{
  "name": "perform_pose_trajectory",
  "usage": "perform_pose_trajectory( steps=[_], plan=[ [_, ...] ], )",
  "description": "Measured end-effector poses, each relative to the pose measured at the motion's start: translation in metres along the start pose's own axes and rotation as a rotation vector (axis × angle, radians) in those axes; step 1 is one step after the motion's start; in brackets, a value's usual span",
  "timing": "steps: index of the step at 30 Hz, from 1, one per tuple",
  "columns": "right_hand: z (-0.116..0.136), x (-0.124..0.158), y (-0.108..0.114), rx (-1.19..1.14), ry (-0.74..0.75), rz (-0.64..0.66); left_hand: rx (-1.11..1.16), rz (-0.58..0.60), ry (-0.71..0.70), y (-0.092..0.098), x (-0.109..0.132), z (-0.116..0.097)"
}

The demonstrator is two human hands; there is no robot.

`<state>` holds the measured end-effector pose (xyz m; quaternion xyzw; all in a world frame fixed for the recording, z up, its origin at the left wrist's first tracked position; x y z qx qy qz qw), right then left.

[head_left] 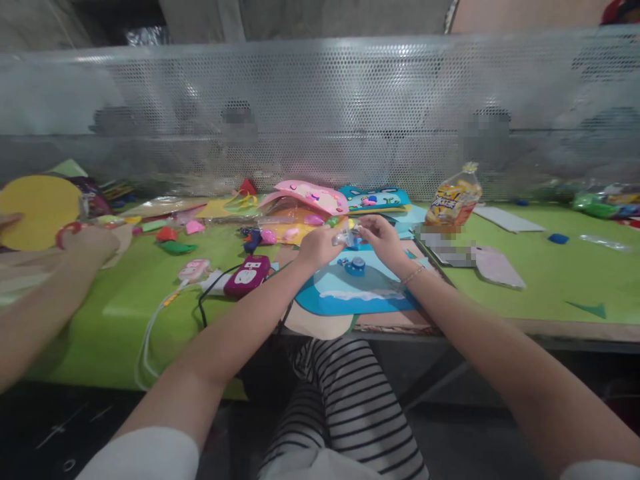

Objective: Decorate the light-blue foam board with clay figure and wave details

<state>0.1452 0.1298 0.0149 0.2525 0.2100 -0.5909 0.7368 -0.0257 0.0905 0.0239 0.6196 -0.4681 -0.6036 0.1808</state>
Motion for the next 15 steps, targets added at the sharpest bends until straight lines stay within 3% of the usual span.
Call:
perform_pose_trajectory(
  steps=[6,9,12,15],
  plan=[
    [0.001,0.001,0.002,0.082,0.05,-0.022,-0.073,0.063,0.155,-0.006,-0.002,0.019],
    [-0.003,0.0,0.003,0.113,0.049,0.006,0.053,0.065,0.271,-0.013,-0.005,0.027],
    [-0.005,0.0,0.002,0.101,0.047,0.023,0.44,0.036,0.361,-0.018,-0.011,0.024],
    [-0.002,0.002,-0.001,0.134,0.089,0.021,1.076,0.192,0.467,-0.016,-0.013,0.011]
  ],
)
Point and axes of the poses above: each hand's wrist, its own x-axis away from the middle knuckle, its own y-axis out of the back of the hand, z = x × y, the point moved 1 cm from there along -x, towards the middle knuckle, and after that the axes turned 3 degrees about -x, right-handed, at the moved point
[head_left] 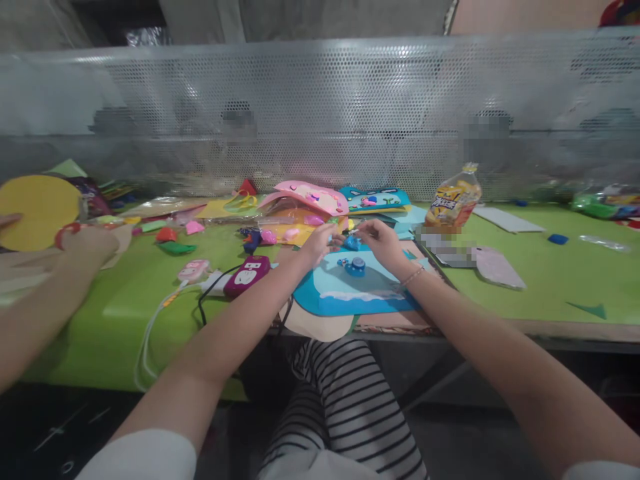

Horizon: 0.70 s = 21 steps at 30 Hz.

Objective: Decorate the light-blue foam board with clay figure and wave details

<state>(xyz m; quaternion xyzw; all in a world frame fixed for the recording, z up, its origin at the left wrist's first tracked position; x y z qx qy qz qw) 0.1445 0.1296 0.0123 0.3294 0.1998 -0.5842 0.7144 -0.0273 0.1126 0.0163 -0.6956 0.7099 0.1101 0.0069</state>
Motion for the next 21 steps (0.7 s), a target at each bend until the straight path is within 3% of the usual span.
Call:
perform_pose_trajectory(
  steps=[2,4,7,12,16,21],
  plan=[
    [0.005,0.002,-0.003,0.05,0.058,0.012,0.276,0.141,0.078,-0.006,0.006,-0.007],
    [0.01,0.003,-0.006,0.101,0.134,0.062,0.383,0.226,0.101,-0.009,0.014,-0.013],
    [0.013,0.005,-0.01,0.171,0.219,0.115,0.383,0.287,0.1,-0.013,0.024,-0.02],
    [0.008,0.005,-0.01,0.228,0.24,0.157,0.295,0.37,0.072,-0.017,0.031,-0.024],
    [0.005,0.005,-0.01,0.228,0.259,0.231,0.303,0.362,0.045,-0.016,0.03,-0.021],
    [0.008,0.007,-0.011,0.162,0.317,0.358,0.369,0.269,0.074,-0.011,0.024,-0.018]
  ],
)
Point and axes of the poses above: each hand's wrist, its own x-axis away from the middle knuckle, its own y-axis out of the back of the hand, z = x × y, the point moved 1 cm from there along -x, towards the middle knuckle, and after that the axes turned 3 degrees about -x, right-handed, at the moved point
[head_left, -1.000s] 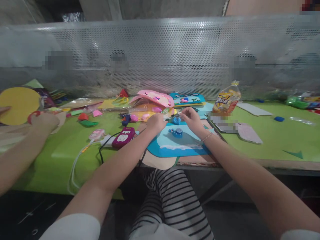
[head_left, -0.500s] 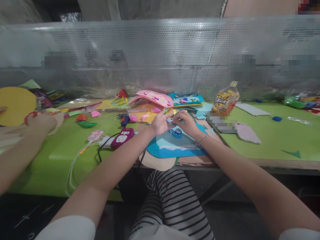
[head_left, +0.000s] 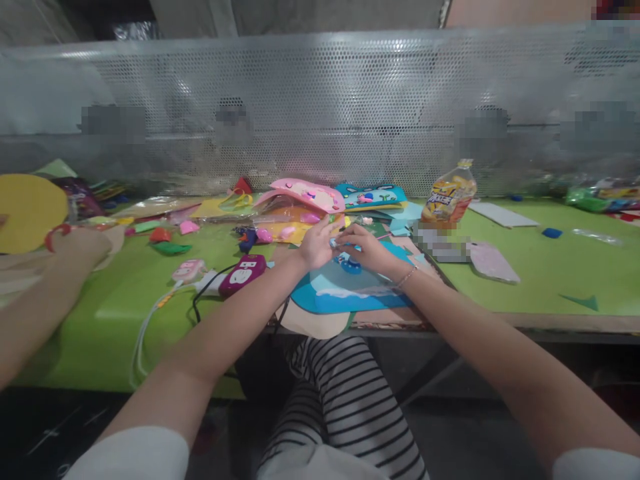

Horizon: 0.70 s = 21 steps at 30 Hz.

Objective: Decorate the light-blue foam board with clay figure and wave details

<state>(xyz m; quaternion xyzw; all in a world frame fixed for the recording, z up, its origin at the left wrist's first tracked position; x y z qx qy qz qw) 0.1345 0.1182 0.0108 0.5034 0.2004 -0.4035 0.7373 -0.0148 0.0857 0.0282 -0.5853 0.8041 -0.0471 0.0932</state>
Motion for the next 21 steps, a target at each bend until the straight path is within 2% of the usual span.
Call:
perform_pose_trajectory(
  steps=[3,7,11,17,21],
  plan=[
    [0.0,-0.001,0.0,-0.046,0.019,-0.011,-0.003,-0.047,-0.022,0.002,0.0,-0.002],
    [-0.003,-0.001,0.0,-0.037,-0.08,-0.124,-0.072,0.015,-0.038,-0.004,0.002,-0.002],
    [-0.006,0.0,-0.002,-0.026,-0.16,-0.155,-0.144,0.046,-0.091,-0.01,0.004,0.0],
    [-0.004,0.0,0.002,0.09,-0.043,-0.105,0.108,0.128,-0.011,-0.01,0.001,0.003],
    [-0.006,0.0,0.004,0.119,-0.001,-0.136,0.187,0.043,0.017,-0.002,-0.008,0.009]
  ],
)
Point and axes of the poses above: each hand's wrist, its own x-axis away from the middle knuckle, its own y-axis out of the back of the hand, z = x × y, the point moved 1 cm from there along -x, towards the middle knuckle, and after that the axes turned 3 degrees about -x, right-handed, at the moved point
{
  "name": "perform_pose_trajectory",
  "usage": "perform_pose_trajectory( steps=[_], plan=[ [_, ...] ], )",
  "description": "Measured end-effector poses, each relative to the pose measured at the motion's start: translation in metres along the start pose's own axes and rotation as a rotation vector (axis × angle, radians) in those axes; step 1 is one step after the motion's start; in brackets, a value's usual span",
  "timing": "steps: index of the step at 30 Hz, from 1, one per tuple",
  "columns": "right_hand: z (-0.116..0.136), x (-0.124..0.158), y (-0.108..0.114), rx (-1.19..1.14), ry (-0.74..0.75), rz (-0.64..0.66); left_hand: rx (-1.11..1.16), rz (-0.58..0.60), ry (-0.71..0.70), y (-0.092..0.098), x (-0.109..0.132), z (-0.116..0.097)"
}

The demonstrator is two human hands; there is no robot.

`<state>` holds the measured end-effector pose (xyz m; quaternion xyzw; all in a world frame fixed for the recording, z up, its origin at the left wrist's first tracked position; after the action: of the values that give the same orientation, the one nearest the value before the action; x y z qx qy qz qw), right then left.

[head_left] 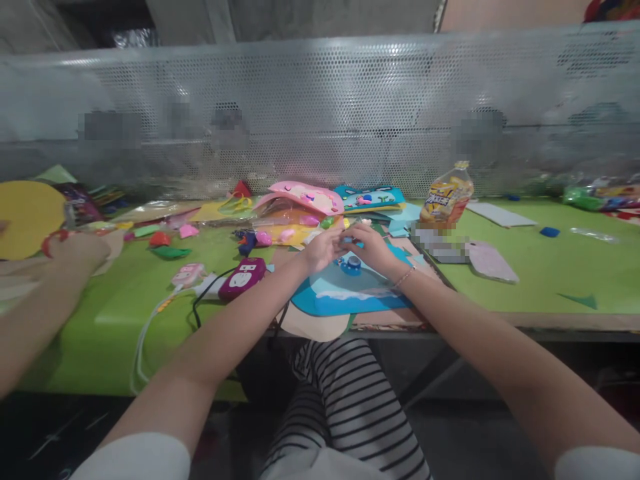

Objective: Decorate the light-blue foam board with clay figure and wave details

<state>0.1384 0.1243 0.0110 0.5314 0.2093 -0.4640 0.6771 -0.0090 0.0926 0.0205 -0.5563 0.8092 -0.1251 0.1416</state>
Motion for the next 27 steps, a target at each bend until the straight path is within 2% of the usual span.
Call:
perform_pose_trajectory(
  steps=[3,7,14,18,20,24,27],
  plan=[
    [-0.002,0.001,0.001,0.052,0.013,-0.044,-0.098,-0.078,0.003,0.005,-0.004,0.004],
    [-0.003,0.001,0.002,0.118,0.017,-0.057,-0.191,-0.098,0.023,0.006,-0.004,0.006],
    [0.004,-0.003,0.007,0.175,-0.08,-0.028,-0.194,-0.079,0.037,0.004,0.0,0.003],
    [0.005,-0.003,0.009,0.193,-0.072,0.018,-0.173,-0.059,0.016,0.005,-0.001,0.002],
    [0.004,-0.001,0.008,0.175,-0.046,0.051,-0.151,-0.095,-0.03,0.007,-0.002,0.002],
    [0.0,0.001,0.004,0.074,-0.034,0.113,-0.17,-0.247,-0.109,0.014,-0.005,0.001],
    [-0.003,0.002,0.001,-0.014,-0.105,0.045,-0.221,-0.271,-0.111,0.015,-0.006,0.002]
  ],
)
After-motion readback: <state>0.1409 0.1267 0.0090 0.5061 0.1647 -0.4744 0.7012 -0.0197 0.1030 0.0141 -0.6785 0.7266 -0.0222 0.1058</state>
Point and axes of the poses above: each hand's wrist, its own x-axis away from the middle knuckle, its own y-axis out of the back of the hand, z = x × y, the point moved 1 cm from there along -x, towards the middle knuckle, and after that the axes turned 3 degrees about -x, right-handed, at the moved point
